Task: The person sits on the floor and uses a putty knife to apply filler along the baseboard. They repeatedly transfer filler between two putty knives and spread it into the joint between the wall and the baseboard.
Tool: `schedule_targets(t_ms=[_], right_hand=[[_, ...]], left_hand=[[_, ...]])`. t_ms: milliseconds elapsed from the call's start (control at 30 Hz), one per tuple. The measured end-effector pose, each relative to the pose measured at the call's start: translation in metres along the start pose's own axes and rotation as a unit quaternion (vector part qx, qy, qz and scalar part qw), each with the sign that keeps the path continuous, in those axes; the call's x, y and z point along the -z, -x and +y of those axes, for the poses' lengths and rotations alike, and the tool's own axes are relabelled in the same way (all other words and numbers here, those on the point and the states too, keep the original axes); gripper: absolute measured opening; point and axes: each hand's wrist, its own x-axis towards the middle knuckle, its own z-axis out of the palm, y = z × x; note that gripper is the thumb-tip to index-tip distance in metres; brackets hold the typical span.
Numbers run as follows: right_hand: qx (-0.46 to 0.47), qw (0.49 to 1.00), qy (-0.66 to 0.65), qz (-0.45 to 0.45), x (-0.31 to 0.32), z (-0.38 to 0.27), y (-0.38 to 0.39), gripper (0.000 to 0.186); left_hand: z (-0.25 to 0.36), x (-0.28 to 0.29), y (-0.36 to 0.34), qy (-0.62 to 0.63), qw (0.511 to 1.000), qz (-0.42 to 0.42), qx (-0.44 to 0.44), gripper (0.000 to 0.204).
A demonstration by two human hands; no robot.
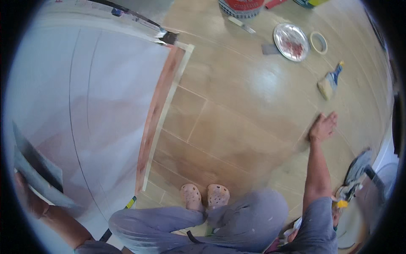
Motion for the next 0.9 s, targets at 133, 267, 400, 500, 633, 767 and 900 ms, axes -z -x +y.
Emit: schedule_targets(t_ms=[133, 267, 400, 500, 633, 767, 900], right_hand=[[0.056, 0.998, -0.039, 0.002, -0.006, 0.009, -0.041, 0.071], [0.088, 0.995, -0.032, 0.032, 0.001, 0.006, -0.054, 0.071], [0.1, 0.995, 0.017, 0.003, 0.008, 0.011, -0.056, 0.071], [0.105, 0.994, 0.005, 0.008, 0.006, 0.017, -0.058, 0.071], [0.11, 0.992, 0.05, 0.041, 0.002, 0.013, -0.061, 0.072], [0.084, 0.994, 0.071, 0.02, 0.007, 0.0, -0.061, 0.072], [0.097, 0.995, 0.022, 0.03, 0.011, -0.006, -0.059, 0.072]], left_hand=[[-0.014, -0.031, 0.003, -0.074, 0.997, 0.034, -0.003, 0.032], [-0.022, -0.018, 0.01, -0.029, 0.999, 0.007, 0.041, 0.036], [-0.038, -0.01, 0.007, -0.238, 0.96, 0.149, 0.002, 0.048], [-0.034, -0.037, -0.004, -0.212, 0.956, 0.203, 0.025, 0.042], [0.025, -0.102, -0.002, -0.186, 0.977, 0.066, 0.08, 0.033], [0.071, -0.151, 0.061, -0.222, 0.969, 0.098, 0.046, 0.039], [0.065, -0.162, 0.131, -0.233, 0.947, 0.222, 0.014, 0.04]])
